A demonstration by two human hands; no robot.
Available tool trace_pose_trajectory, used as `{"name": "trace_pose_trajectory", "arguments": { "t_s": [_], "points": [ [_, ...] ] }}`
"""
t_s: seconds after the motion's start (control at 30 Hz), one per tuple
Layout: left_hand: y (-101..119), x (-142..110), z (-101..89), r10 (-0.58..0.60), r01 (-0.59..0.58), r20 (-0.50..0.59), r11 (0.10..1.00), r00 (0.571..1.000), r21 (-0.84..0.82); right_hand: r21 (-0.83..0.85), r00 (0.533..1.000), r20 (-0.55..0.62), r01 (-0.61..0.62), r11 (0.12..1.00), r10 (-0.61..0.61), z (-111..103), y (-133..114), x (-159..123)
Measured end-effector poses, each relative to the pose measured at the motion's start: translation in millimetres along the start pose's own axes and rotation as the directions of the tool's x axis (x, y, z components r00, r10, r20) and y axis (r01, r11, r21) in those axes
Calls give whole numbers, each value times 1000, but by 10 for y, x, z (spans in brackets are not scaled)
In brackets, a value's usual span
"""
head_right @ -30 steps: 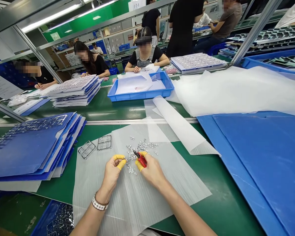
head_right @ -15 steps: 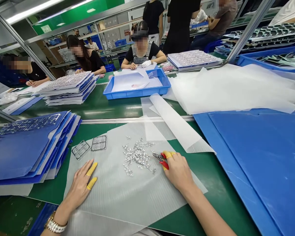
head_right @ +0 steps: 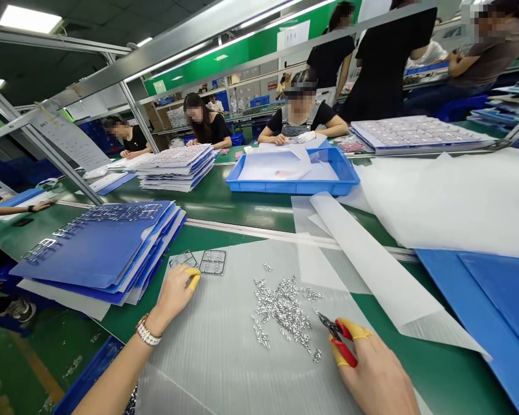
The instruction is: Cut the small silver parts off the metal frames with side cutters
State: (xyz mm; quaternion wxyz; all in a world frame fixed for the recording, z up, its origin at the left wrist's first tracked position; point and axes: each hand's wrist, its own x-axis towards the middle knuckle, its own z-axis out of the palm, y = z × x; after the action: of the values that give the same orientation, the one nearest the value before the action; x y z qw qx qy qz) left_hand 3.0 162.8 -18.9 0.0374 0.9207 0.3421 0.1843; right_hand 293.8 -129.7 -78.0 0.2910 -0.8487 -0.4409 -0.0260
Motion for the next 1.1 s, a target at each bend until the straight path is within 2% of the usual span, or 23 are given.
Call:
{"name": "trace_pose_trajectory", "arguments": {
  "t_s": [0.1, 0.2, 0.4, 0.6, 0.7, 0.83, 1.0, 1.1],
  "points": [
    [172, 233, 110, 15, -15, 7, 999, 1000, 49, 108, 1000, 23, 6, 994, -8, -37, -211, 18],
    [299, 327, 225, 34, -37, 29, 995, 999, 96, 197, 998, 70, -17, 980, 3, -64, -395, 59],
    [230, 270, 302, 30, -37, 42, 986, 999, 165, 351, 982, 190, -73, 934, 5, -45, -667, 208],
    [163, 233, 159, 83, -82, 5, 977, 997, 197, 479, 953, 303, -153, 864, 1, 24, -1059, 469],
    [255, 146, 23, 129, -120, -34, 972, 991, 202, 557, 942, 336, -213, 803, 18, 99, -1301, 601],
    [486, -79, -77, 198, -182, -71, 965, 978, 190, 711, 957, 287, -239, 661, 38, 286, -1586, 642],
    [783, -328, -29, 265, -257, -130, 964, 956, 75, 767, 963, 261, -252, 590, 73, 452, -1770, 509],
    [853, -418, -17, 192, -212, -133, 965, 972, -158, 785, 969, 243, -229, 576, 55, 435, -1768, 447]
  ]
}}
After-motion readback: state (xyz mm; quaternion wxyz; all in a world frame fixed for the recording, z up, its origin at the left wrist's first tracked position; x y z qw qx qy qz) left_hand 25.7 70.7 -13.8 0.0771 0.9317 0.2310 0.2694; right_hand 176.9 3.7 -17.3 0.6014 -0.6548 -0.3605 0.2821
